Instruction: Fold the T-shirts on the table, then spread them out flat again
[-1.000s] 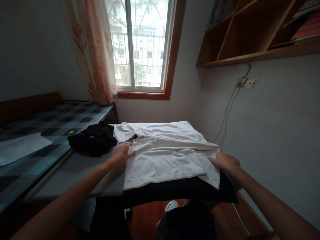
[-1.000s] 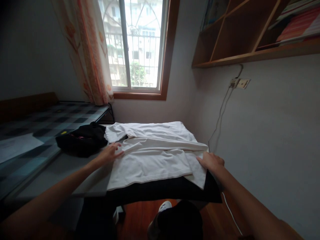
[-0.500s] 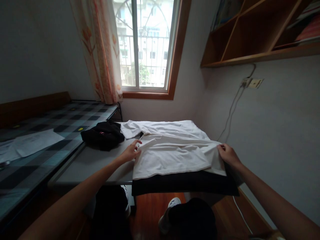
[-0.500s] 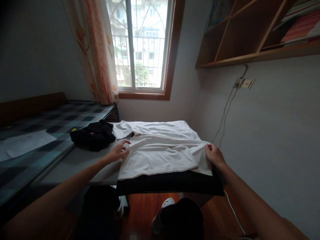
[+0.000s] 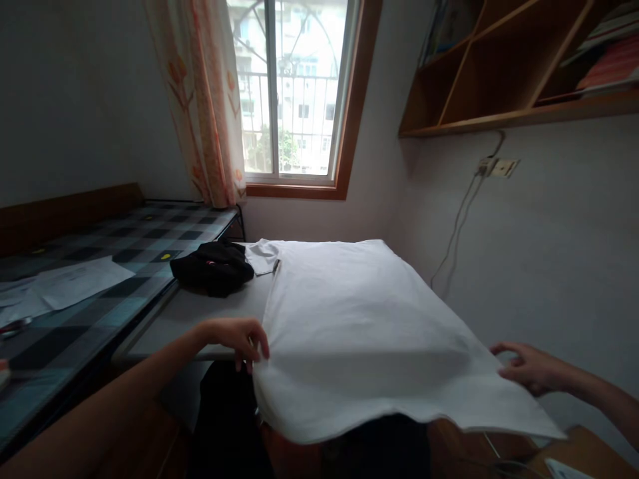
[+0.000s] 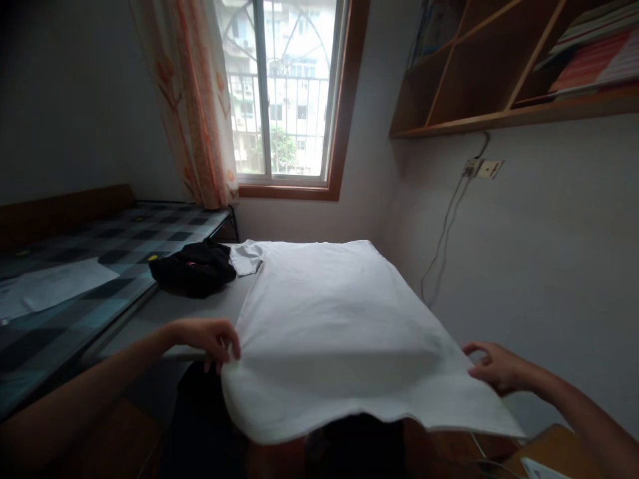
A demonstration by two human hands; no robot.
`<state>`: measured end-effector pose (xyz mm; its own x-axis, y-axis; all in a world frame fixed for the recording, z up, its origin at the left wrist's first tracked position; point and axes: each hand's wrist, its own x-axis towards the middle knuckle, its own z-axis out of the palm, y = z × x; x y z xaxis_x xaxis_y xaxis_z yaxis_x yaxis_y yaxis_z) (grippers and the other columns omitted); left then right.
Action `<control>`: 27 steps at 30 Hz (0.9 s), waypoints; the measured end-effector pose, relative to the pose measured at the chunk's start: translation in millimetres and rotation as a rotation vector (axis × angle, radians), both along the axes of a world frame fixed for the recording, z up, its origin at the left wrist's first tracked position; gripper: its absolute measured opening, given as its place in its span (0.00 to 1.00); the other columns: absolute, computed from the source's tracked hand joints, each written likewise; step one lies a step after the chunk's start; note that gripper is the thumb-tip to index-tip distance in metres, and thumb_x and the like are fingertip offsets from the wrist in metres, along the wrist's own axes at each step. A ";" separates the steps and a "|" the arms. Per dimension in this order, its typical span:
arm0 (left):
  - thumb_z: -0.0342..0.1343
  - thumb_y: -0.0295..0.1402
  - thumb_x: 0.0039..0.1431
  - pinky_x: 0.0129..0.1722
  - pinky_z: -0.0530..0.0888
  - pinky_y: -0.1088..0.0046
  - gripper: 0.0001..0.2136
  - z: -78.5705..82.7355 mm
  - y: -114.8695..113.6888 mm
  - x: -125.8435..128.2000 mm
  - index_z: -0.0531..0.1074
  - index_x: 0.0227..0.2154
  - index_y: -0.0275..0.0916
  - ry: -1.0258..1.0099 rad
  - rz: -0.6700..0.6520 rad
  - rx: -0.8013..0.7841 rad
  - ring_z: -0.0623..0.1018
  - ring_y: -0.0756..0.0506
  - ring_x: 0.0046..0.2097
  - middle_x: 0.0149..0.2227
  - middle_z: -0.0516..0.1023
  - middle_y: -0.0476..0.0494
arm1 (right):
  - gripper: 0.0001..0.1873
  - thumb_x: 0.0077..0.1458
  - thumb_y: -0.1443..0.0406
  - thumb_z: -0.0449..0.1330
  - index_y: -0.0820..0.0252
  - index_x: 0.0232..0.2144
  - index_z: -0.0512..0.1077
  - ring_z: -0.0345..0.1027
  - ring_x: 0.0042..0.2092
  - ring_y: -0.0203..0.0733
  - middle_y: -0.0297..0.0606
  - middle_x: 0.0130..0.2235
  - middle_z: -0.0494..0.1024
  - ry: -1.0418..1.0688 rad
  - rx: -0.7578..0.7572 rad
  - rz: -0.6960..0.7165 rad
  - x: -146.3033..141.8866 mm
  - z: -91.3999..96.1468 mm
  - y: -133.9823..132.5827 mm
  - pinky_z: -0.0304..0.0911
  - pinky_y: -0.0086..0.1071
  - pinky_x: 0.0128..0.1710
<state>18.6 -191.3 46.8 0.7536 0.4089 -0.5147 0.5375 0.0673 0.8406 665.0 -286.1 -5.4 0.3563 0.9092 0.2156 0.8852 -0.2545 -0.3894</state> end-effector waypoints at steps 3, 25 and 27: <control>0.63 0.47 0.50 0.25 0.75 0.71 0.21 -6.9 5.4 -3.4 0.76 0.43 0.40 0.082 -0.027 -0.007 0.80 0.45 0.27 0.29 0.80 0.44 | 0.14 0.50 0.47 0.51 0.47 0.24 0.63 0.73 0.29 0.52 0.50 0.23 0.73 0.055 -0.073 -0.048 1.8 -17.6 -7.6 0.62 0.53 0.33; 0.47 0.35 0.63 0.52 0.67 0.63 0.19 -35.6 226.1 18.2 0.67 0.55 0.34 0.665 0.647 1.082 0.72 0.35 0.55 0.52 0.73 0.28 | 0.17 0.60 0.61 0.49 0.61 0.42 0.74 0.69 0.48 0.49 0.47 0.46 0.77 -0.212 0.074 0.325 -204.9 11.0 256.1 0.61 0.38 0.48; 0.46 0.39 0.64 0.53 0.66 0.61 0.22 -41.4 241.3 13.6 0.64 0.58 0.32 0.667 0.660 1.067 0.70 0.34 0.57 0.54 0.70 0.25 | 0.20 0.61 0.57 0.49 0.60 0.47 0.73 0.66 0.53 0.51 0.47 0.52 0.73 -0.212 0.084 0.355 -214.3 1.8 275.0 0.58 0.42 0.52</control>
<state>32.2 49.9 5.4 0.0177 0.9965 0.0819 0.9669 -0.0379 0.2521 450.7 -11.1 -3.6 -0.0357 0.9438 0.3287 0.9750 0.1050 -0.1958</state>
